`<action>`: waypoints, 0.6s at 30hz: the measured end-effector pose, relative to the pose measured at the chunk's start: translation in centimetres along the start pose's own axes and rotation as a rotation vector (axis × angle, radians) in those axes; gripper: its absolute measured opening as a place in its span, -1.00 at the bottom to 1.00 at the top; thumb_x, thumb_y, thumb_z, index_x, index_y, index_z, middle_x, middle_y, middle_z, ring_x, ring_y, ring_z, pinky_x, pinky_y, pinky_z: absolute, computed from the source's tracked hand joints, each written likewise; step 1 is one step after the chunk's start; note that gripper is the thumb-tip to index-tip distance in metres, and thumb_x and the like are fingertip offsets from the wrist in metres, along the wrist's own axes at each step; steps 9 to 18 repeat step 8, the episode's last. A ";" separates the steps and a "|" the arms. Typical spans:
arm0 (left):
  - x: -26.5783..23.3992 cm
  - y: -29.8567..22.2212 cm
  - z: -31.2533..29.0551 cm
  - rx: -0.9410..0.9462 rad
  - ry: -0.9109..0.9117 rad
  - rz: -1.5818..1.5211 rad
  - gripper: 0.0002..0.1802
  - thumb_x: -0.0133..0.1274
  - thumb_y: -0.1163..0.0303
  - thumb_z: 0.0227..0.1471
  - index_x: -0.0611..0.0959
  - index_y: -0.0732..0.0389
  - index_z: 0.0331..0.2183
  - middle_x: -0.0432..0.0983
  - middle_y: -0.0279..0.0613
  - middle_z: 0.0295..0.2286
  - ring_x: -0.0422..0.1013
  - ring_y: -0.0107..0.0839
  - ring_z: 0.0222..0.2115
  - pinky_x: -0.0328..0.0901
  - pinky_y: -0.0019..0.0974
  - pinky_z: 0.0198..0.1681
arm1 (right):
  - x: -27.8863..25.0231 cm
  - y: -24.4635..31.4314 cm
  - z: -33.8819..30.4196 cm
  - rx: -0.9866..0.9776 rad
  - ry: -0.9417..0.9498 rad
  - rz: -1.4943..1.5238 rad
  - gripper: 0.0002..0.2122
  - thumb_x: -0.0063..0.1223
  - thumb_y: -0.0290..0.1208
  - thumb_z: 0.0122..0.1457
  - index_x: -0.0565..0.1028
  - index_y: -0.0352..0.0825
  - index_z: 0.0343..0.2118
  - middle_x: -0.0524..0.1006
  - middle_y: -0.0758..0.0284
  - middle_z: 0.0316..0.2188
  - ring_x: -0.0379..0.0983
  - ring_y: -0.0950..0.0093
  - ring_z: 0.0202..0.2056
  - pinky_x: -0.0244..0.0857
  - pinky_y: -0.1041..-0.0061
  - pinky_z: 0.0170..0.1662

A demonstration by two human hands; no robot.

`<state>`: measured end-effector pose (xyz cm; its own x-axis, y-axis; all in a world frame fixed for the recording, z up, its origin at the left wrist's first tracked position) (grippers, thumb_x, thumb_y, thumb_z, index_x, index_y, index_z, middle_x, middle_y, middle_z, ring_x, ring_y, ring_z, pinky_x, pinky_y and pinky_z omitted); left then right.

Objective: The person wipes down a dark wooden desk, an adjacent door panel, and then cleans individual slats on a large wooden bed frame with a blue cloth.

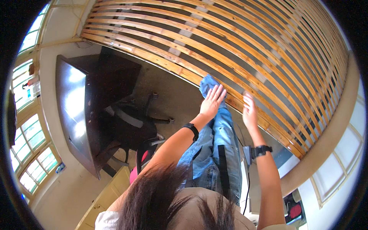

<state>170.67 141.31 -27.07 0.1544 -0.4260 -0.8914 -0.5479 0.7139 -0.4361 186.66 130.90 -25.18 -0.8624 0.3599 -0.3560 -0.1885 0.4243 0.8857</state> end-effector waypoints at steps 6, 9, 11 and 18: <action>-3.7 6.9 -0.2 -0.028 0.026 0.048 -0.34 -0.11 0.53 -0.21 0.22 0.09 0.04 0.00 -0.21 0.09 -0.09 -0.28 0.13 -0.13 -0.23 0.16 | -3.5 -2.2 0.7 0.111 0.055 -0.028 -0.51 -0.49 -0.79 -0.08 0.20 -0.36 -0.03 0.25 0.22 -0.02 0.29 0.36 -0.05 0.20 0.48 -0.04; -4.8 9.8 -0.2 -0.044 0.059 0.170 -0.23 0.02 0.51 -0.32 0.23 0.00 0.04 -0.01 -0.22 0.09 -0.07 -0.28 0.12 -0.14 -0.25 0.16 | -4.0 -2.2 1.7 0.099 0.052 -0.039 -0.51 -0.50 -0.78 -0.07 0.20 -0.33 -0.01 0.25 0.22 -0.02 0.29 0.36 -0.05 0.19 0.47 -0.03; -4.8 9.8 -0.2 -0.044 0.059 0.170 -0.23 0.02 0.51 -0.32 0.23 0.00 0.04 -0.01 -0.22 0.09 -0.07 -0.28 0.12 -0.14 -0.25 0.16 | -4.0 -2.2 1.7 0.099 0.052 -0.039 -0.51 -0.50 -0.78 -0.07 0.20 -0.33 -0.01 0.25 0.22 -0.02 0.29 0.36 -0.05 0.19 0.47 -0.03; -4.8 9.8 -0.2 -0.044 0.059 0.170 -0.23 0.02 0.51 -0.32 0.23 0.00 0.04 -0.01 -0.22 0.09 -0.07 -0.28 0.12 -0.14 -0.25 0.16 | -4.0 -2.2 1.7 0.099 0.052 -0.039 -0.51 -0.50 -0.78 -0.07 0.20 -0.33 -0.01 0.25 0.22 -0.02 0.29 0.36 -0.05 0.19 0.47 -0.03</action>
Point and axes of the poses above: each hand's wrist, its own z-axis towards the middle knuckle, its own x-axis out of the palm, y = z × x, the point moved 2 cm from there along z, towards the middle knuckle
